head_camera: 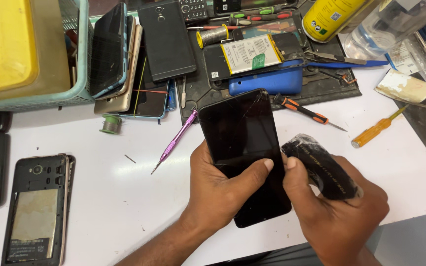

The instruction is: The person removes the back cover and battery from a smartphone, then uses a card to pry and separate the cracked screen from the frame. The device is handled throughout, and the battery is set aside on the workbench.

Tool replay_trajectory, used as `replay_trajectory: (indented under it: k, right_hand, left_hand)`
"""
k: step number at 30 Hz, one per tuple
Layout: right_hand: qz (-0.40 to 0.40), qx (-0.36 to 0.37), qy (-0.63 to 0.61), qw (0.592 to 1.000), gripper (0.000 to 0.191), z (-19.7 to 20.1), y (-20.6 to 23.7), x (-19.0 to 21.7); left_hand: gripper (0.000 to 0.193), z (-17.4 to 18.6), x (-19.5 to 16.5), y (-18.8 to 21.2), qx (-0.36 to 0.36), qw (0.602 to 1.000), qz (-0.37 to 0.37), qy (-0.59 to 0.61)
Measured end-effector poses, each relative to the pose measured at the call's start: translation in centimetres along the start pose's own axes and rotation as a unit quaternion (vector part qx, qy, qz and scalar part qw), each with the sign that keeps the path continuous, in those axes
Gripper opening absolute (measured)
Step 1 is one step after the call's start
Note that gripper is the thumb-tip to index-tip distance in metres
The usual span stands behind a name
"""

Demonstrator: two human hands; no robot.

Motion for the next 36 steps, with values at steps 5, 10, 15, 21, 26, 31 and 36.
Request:
replay_trajectory:
  k: [5,10,15,21,26,31,36]
  right_hand:
    - [-0.022,-0.008,0.012,1.000,0.016,-0.1,-0.1,-0.3]
    - [0.017,-0.013,-0.017,1.000,0.015,-0.5,-0.3,0.1]
    - [0.018,-0.021,-0.016,0.999,0.014,-0.5,-0.1,0.0]
    - [0.031,-0.042,-0.006,0.999,0.014,-0.5,-0.3,0.3]
    - [0.036,-0.046,-0.004,0.998,0.011,-0.7,-0.6,0.7]
    - [0.027,-0.050,-0.013,0.998,0.011,-0.7,-1.0,0.7]
    - [-0.007,-0.055,-0.052,0.997,0.021,-0.5,-2.1,0.1]
  left_hand:
    - [0.022,0.1,0.3,0.2,-0.014,1.000,-0.005,-0.006]
    - [0.020,0.1,0.3,0.2,-0.012,1.000,-0.014,-0.015]
    - [0.018,0.0,0.4,0.3,-0.010,1.000,-0.009,-0.022]
    - [0.017,-0.4,0.2,0.6,-0.006,1.000,-0.013,-0.014]
    - [0.020,-0.7,0.2,0.7,0.004,1.000,-0.012,-0.013]
    - [0.021,-0.9,0.2,0.8,0.008,1.000,-0.019,-0.017]
    - [0.026,-1.1,0.4,0.5,0.015,1.000,0.008,-0.024]
Point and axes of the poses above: each hand's wrist, its own y-axis away from the middle knuckle, its own z-axis out of the back of the hand, x = y × z, the point moved 9 cm from there along -y, towards the middle knuckle, and after that the axes turned 13 degrees about z, right-handed, at the moved point
